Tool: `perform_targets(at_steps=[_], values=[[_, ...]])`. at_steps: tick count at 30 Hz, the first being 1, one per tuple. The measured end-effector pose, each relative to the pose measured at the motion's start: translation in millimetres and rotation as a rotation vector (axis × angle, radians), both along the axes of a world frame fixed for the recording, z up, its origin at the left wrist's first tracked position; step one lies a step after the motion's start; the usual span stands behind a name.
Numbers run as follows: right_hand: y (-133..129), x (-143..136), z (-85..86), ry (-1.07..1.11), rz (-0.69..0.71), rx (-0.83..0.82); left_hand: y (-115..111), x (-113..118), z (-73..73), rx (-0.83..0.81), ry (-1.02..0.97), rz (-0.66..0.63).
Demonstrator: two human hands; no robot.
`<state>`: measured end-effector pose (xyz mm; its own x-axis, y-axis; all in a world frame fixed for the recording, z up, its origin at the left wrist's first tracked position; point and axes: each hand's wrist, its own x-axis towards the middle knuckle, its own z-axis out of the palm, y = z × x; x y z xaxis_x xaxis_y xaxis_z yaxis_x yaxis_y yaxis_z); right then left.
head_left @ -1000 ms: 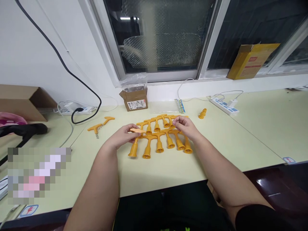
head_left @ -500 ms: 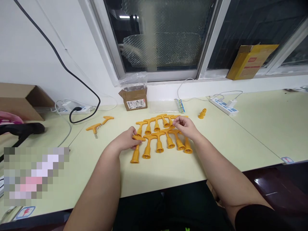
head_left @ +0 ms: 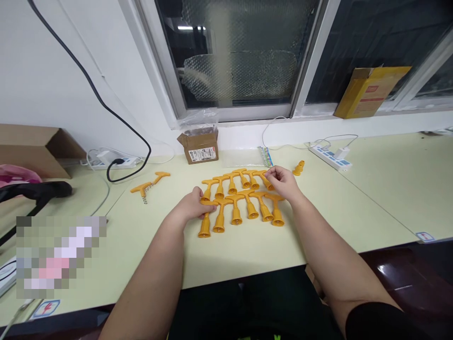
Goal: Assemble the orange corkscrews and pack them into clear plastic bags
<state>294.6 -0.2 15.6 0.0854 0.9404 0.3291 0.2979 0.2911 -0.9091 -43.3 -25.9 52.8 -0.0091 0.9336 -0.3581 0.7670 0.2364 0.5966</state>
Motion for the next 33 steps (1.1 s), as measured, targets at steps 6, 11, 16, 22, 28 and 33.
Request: perform_targets(at_steps=[6, 11, 16, 22, 28, 33], values=[[7.5, 19.4, -2.7, 0.022, -0.162, -0.016, -1.2, 2.7, -2.6, 0.013, -0.036, -0.003], [12.2, 27.0, -10.7, -0.005, -0.244, 0.009, 8.4, -6.8, -11.3, 0.040, 0.011, -0.005], [18.4, 37.3, -19.1, -0.124, -0.361, 0.075, 35.7, -37.6, -30.5, 0.409, 0.218, 0.167], [32.1, 65.3, -28.7, -0.259, -0.606, 0.186, 63.7, -58.2, -59.6, 0.648, 0.293, 0.436], [36.3, 95.8, -41.7, -0.280, -0.840, 0.150, 90.4, -78.0, -66.9, 0.675, 0.452, 0.357], [42.1, 102.5, -56.5, -0.258, -0.872, -0.015, 110.7, -100.0, -63.4, 0.521, 0.475, 0.427]])
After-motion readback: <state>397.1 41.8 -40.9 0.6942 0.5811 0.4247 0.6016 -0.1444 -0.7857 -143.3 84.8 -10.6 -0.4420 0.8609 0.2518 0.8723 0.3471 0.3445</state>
